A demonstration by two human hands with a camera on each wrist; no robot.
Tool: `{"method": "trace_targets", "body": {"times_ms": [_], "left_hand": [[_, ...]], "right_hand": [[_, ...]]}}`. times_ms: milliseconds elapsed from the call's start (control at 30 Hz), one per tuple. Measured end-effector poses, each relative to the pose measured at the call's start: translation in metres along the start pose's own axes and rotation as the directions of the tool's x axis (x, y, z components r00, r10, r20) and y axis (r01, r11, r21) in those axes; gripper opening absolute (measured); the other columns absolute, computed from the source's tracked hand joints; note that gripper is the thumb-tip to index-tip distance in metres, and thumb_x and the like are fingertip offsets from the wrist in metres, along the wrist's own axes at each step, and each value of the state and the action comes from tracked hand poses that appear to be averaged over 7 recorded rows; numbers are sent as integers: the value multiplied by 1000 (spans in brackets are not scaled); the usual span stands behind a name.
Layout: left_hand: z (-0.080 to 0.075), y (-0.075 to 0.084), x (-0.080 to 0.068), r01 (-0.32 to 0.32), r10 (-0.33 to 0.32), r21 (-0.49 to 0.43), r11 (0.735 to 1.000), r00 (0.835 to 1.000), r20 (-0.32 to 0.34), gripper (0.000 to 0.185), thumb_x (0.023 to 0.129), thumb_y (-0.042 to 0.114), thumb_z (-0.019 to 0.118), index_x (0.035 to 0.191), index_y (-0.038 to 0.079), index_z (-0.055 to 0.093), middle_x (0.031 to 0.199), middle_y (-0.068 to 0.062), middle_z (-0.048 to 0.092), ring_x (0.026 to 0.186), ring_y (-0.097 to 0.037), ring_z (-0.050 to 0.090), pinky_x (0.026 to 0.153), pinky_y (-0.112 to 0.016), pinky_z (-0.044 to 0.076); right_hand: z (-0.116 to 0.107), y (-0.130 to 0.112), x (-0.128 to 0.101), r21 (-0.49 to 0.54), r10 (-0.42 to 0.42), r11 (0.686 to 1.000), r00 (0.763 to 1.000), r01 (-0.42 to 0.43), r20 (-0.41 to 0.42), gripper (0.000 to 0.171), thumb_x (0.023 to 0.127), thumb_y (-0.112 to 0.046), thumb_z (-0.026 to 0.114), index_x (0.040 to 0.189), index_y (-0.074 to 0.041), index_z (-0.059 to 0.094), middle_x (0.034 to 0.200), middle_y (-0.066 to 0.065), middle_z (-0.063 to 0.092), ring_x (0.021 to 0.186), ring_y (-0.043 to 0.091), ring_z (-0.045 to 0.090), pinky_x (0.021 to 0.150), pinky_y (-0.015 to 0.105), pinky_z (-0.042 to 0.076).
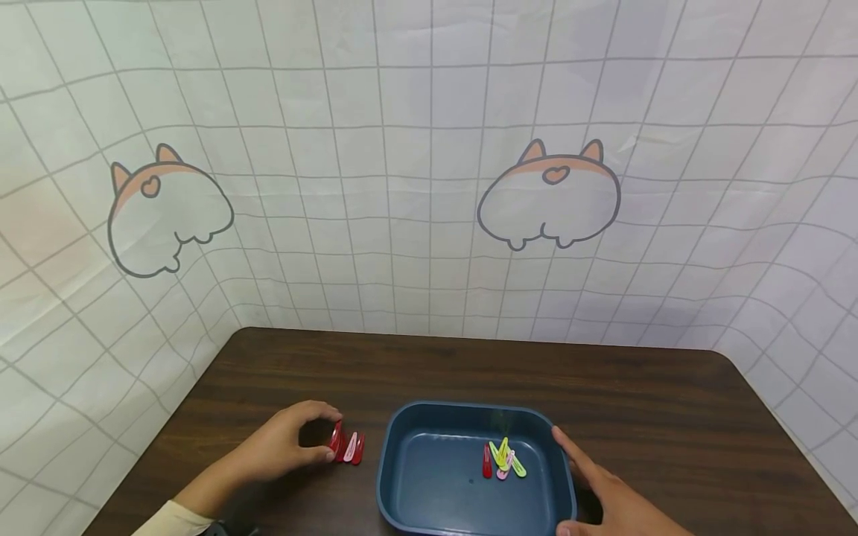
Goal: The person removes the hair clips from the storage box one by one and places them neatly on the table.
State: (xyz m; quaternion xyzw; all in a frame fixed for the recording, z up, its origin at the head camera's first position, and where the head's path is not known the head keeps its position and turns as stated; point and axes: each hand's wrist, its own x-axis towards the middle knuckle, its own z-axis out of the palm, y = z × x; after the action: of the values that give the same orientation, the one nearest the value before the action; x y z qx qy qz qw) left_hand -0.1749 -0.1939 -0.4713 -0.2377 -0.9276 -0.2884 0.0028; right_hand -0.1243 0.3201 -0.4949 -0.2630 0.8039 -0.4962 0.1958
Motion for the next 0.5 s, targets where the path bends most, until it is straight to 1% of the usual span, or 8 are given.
{"method": "trace_targets", "body": {"times_ms": [167, 333, 433, 500], "left_hand": [[0, -6, -2, -10, 10, 11, 1000, 1000, -16, 49, 75, 37, 78, 118, 20, 61, 119, 11, 55, 118, -17, 46, 99, -46, 35], [1, -9, -5, -28, 29, 26, 999, 999, -45, 47, 74, 34, 80, 116, 19, 63, 118, 9, 55, 118, -19, 45, 99, -48, 34], [1, -11, -6, -22, 23, 25, 999, 999, -47, 48, 74, 35, 79, 116, 19, 63, 120, 6, 54, 119, -22, 44, 99, -49, 34], [1, -12, -7, -11, 12, 26, 1000, 999, -44, 48, 74, 36, 79, 116, 19, 63, 122, 3, 54, 122, -25, 41, 99, -51, 32]], "right_hand": [[-1, 0, 0, -30, -6, 1000, 1000, 6, 1, 93, 90, -18, 62, 150, -29, -8, 149, 26, 12, 122, 2, 37, 73, 35, 53], [-2, -1, 1, -36, 6, 999, 1000, -6, 1, 94, 90, -15, 63, 150, -29, -8, 149, 26, 12, 121, -1, 36, 73, 36, 53], [-3, -1, 1, -39, 11, 999, 1000, -11, -2, 95, 89, -13, 63, 150, -29, -8, 149, 26, 11, 120, -3, 36, 73, 38, 53], [-3, 0, 2, -46, -1, 999, 1000, 1, -1, 96, 89, -13, 63, 150, -28, -8, 149, 26, 10, 121, -2, 36, 73, 37, 53]]}}
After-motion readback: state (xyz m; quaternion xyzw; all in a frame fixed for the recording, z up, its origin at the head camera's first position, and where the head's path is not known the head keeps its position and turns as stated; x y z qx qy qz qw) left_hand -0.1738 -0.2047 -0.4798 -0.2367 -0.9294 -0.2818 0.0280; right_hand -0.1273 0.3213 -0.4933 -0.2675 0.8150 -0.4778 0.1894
